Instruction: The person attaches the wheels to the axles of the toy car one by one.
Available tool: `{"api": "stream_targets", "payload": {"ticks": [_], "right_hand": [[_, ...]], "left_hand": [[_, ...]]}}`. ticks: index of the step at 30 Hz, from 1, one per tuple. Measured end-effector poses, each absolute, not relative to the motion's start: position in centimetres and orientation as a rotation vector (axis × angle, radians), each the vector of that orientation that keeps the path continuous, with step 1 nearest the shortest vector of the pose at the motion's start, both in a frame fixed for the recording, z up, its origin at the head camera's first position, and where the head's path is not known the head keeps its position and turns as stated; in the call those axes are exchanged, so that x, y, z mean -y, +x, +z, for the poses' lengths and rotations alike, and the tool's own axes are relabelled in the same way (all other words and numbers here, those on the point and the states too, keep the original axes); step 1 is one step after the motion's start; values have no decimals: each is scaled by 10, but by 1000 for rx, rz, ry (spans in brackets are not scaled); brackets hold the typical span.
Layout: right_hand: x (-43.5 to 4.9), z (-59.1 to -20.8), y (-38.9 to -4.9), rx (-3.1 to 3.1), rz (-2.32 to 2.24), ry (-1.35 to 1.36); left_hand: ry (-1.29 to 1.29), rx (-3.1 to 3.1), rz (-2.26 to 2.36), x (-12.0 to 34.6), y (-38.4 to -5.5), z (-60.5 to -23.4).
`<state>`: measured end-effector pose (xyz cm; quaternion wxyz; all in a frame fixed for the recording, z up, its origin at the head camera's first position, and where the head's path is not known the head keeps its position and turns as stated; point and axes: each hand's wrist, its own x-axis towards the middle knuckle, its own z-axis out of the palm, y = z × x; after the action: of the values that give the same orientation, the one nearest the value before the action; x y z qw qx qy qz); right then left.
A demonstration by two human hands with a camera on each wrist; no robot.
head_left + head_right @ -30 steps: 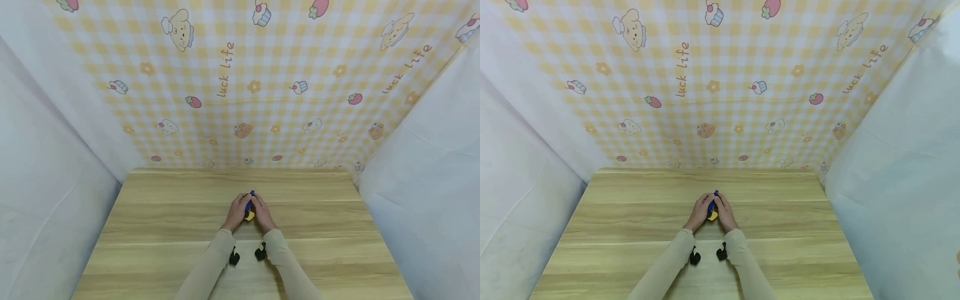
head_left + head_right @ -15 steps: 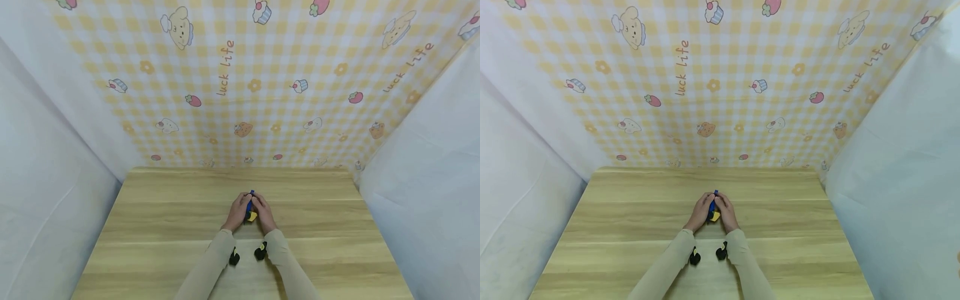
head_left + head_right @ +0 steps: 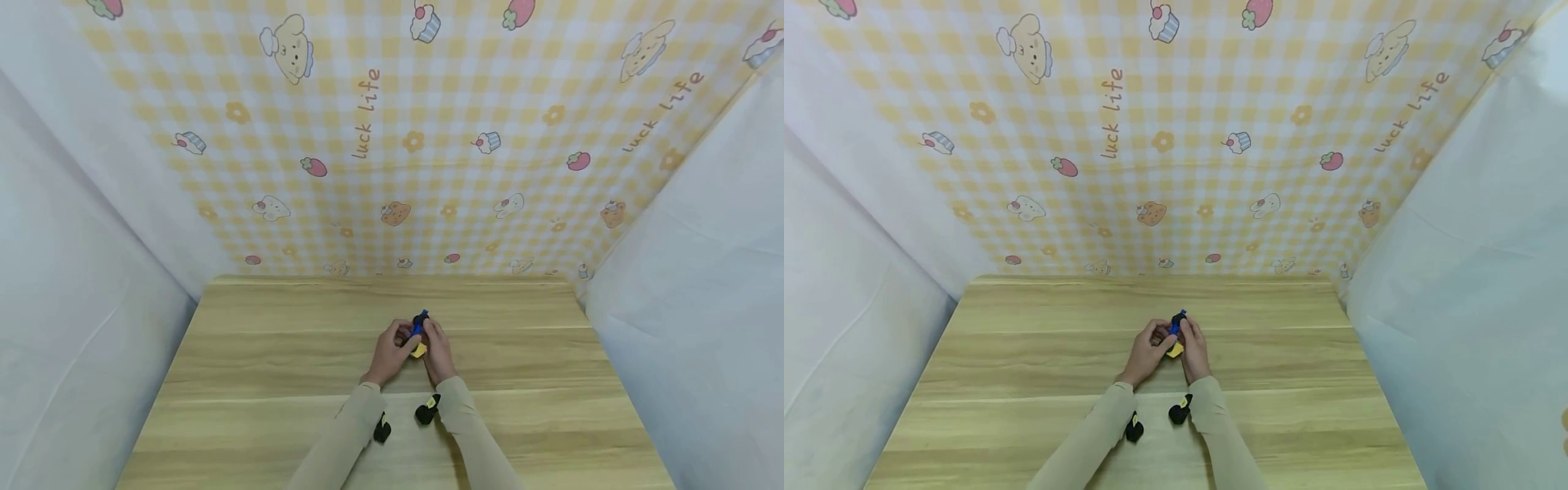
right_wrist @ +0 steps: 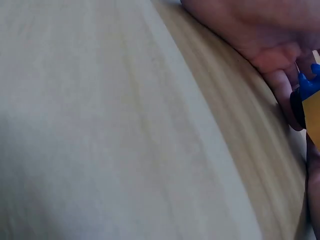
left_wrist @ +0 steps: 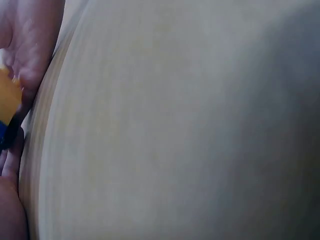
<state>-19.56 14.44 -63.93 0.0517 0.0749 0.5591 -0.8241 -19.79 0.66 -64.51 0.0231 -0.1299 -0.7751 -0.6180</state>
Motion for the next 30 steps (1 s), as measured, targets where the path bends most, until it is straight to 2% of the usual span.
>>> {"api": "stream_targets", "payload": {"ticks": [6, 18, 25, 30], "right_hand": [[-143, -638, -196, -1615, -2574, 264], [-140, -632, -192, -1547, -2557, 185], [-138, -633, -189, -1932, -2302, 43], [-138, -636, -189, -2052, -2190, -49]], "left_hand": [[-437, 2399, -1815, -8, -198, -649], [-23, 2307, -1981, 0, -197, -641], [156, 2178, -2192, 6, -198, -624], [176, 2162, -2171, 5, -201, -635]]}}
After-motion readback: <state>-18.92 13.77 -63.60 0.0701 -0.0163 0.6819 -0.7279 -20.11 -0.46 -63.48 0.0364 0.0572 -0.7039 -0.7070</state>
